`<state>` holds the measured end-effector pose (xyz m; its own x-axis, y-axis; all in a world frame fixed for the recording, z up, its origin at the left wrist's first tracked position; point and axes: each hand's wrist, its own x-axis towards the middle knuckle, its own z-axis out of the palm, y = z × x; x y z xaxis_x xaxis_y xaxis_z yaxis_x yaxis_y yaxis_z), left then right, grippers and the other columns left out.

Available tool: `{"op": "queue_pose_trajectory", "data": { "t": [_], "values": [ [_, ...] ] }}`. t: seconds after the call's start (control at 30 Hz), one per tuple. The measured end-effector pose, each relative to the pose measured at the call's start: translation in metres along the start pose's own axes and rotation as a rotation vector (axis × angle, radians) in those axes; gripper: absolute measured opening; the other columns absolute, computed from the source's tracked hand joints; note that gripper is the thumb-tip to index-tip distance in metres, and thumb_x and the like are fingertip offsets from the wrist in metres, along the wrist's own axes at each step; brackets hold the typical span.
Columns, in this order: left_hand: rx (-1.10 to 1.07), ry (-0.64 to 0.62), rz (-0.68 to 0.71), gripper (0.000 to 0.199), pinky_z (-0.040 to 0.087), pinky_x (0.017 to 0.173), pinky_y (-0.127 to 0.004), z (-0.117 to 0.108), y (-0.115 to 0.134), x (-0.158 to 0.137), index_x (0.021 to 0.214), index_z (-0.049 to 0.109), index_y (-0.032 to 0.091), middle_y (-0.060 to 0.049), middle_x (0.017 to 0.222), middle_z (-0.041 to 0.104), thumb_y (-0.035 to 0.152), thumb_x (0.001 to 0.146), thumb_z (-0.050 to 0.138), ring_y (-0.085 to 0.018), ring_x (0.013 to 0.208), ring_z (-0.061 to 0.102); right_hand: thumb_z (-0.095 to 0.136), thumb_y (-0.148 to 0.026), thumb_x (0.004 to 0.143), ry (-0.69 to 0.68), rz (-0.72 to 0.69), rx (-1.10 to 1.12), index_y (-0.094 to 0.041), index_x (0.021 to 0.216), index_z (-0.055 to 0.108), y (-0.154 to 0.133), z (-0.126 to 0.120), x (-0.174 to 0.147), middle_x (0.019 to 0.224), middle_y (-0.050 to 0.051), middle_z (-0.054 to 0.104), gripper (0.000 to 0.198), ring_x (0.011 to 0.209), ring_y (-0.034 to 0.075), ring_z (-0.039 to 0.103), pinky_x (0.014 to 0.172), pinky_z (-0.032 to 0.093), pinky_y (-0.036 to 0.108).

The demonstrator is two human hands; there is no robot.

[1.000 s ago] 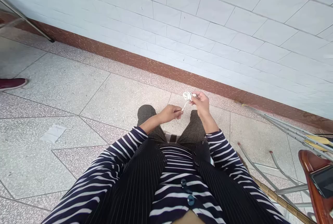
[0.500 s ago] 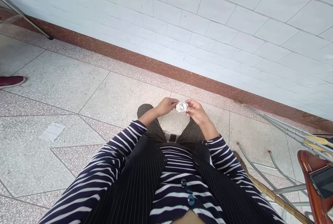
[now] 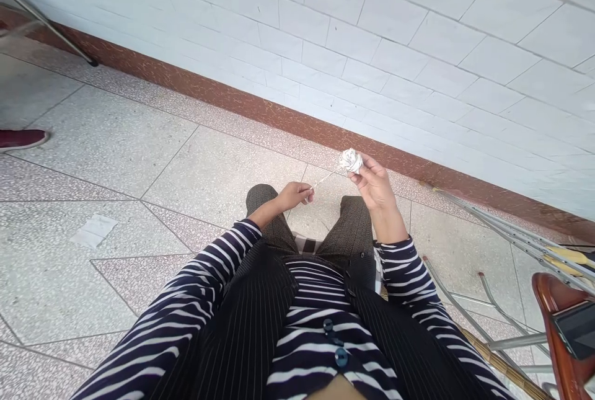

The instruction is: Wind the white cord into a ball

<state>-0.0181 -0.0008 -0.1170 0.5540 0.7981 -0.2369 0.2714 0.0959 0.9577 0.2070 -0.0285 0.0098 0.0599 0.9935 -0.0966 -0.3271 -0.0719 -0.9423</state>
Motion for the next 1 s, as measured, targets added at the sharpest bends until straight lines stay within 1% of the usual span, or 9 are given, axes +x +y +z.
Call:
{"op": "queue_pose_trajectory", "data": {
  "t": [0.13, 0.23, 0.4, 0.53, 0.63, 0.7, 0.8, 0.9, 1.0],
  "values": [
    [0.202, 0.148, 0.039, 0.026, 0.049, 0.064, -0.022, -0.029, 0.011, 0.017, 0.072, 0.065, 0.013, -0.003, 0.071, 0.066, 0.03, 0.09, 0.055, -0.011, 0.064, 0.061, 0.08, -0.032, 0.075, 0.007, -0.094, -0.015, -0.026, 0.107, 0.074, -0.022, 0.003, -0.005, 0.106, 0.004, 0.071, 0.033, 0.079, 0.015, 0.062, 0.062, 0.055, 0.028],
    [0.367, 0.316, 0.131, 0.025, 0.047, 0.066, -0.024, -0.066, 0.037, 0.034, 0.076, 0.067, 0.014, -0.003, 0.072, 0.067, 0.032, 0.091, 0.058, -0.012, 0.063, 0.058, 0.077, -0.033, 0.079, -0.03, -0.108, -0.04, -0.027, 0.111, 0.072, -0.031, 0.009, -0.013, 0.108, 0.004, 0.069, 0.033, 0.081, 0.015, 0.062, 0.063, 0.055, 0.028],
    [0.655, 0.577, 0.311, 0.028, 0.046, 0.073, -0.029, -0.13, 0.121, 0.051, 0.093, 0.071, 0.014, -0.005, 0.073, 0.065, 0.029, 0.1, 0.048, -0.015, 0.071, 0.058, 0.078, -0.034, 0.078, -0.068, -0.119, -0.027, -0.029, 0.11, 0.072, -0.042, 0.023, -0.022, 0.109, 0.004, 0.067, 0.032, 0.078, 0.014, 0.062, 0.058, 0.054, 0.027],
    [0.795, 0.741, 0.36, 0.032, 0.044, 0.085, -0.033, -0.152, 0.191, 0.053, 0.101, 0.071, 0.014, -0.006, 0.081, 0.064, 0.031, 0.102, 0.044, -0.019, 0.088, 0.063, 0.079, -0.036, 0.077, -0.074, -0.145, -0.02, -0.031, 0.111, 0.072, -0.049, 0.032, -0.023, 0.113, 0.004, 0.067, 0.034, 0.081, 0.015, 0.063, 0.057, 0.054, 0.026],
    [0.811, 0.745, 0.358, 0.037, 0.044, 0.088, -0.037, -0.143, 0.194, 0.057, 0.107, 0.071, 0.009, -0.006, 0.081, 0.064, 0.024, 0.103, 0.037, -0.018, 0.087, 0.064, 0.08, -0.033, 0.076, -0.091, -0.162, 0.055, -0.032, 0.108, 0.073, -0.049, 0.033, -0.024, 0.113, 0.003, 0.067, 0.032, 0.082, 0.014, 0.063, 0.056, 0.054, 0.025],
    [0.771, 0.619, 0.313, 0.031, 0.046, 0.085, -0.035, -0.127, 0.166, 0.062, 0.105, 0.072, 0.011, -0.006, 0.078, 0.066, 0.019, 0.1, 0.043, -0.018, 0.082, 0.064, 0.081, -0.03, 0.076, -0.098, -0.157, 0.098, -0.032, 0.106, 0.074, -0.045, 0.032, -0.025, 0.11, 0.002, 0.068, 0.031, 0.082, 0.014, 0.063, 0.058, 0.055, 0.024],
    [0.662, 0.319, 0.207, 0.022, 0.05, 0.079, -0.03, -0.093, 0.107, 0.066, 0.106, 0.074, 0.016, -0.007, 0.086, 0.073, 0.018, 0.091, 0.059, -0.017, 0.078, 0.065, 0.08, -0.029, 0.076, -0.079, -0.12, 0.083, -0.031, 0.105, 0.074, -0.038, 0.026, -0.023, 0.106, 0.002, 0.069, 0.03, 0.079, 0.014, 0.062, 0.058, 0.054, 0.025],
    [0.456, 0.171, 0.135, 0.029, 0.053, 0.083, -0.031, -0.051, 0.069, 0.06, 0.113, 0.073, 0.016, -0.009, 0.102, 0.075, 0.018, 0.085, 0.064, -0.02, 0.089, 0.068, 0.079, -0.029, 0.076, -0.048, -0.051, 0.017, -0.029, 0.105, 0.074, -0.027, 0.018, -0.018, 0.103, 0.003, 0.07, 0.029, 0.074, 0.014, 0.061, 0.057, 0.054, 0.026],
    [0.086, 0.13, 0.26, 0.038, 0.056, 0.081, -0.03, -0.012, 0.069, 0.047, 0.124, 0.068, 0.016, -0.011, 0.114, 0.073, 0.022, 0.087, 0.063, -0.021, 0.1, 0.068, 0.079, -0.028, 0.075, -0.027, 0.019, -0.023, -0.027, 0.105, 0.074, -0.013, 0.012, -0.011, 0.102, 0.003, 0.071, 0.031, 0.07, 0.013, 0.061, 0.058, 0.054, 0.027]
  ]
}}
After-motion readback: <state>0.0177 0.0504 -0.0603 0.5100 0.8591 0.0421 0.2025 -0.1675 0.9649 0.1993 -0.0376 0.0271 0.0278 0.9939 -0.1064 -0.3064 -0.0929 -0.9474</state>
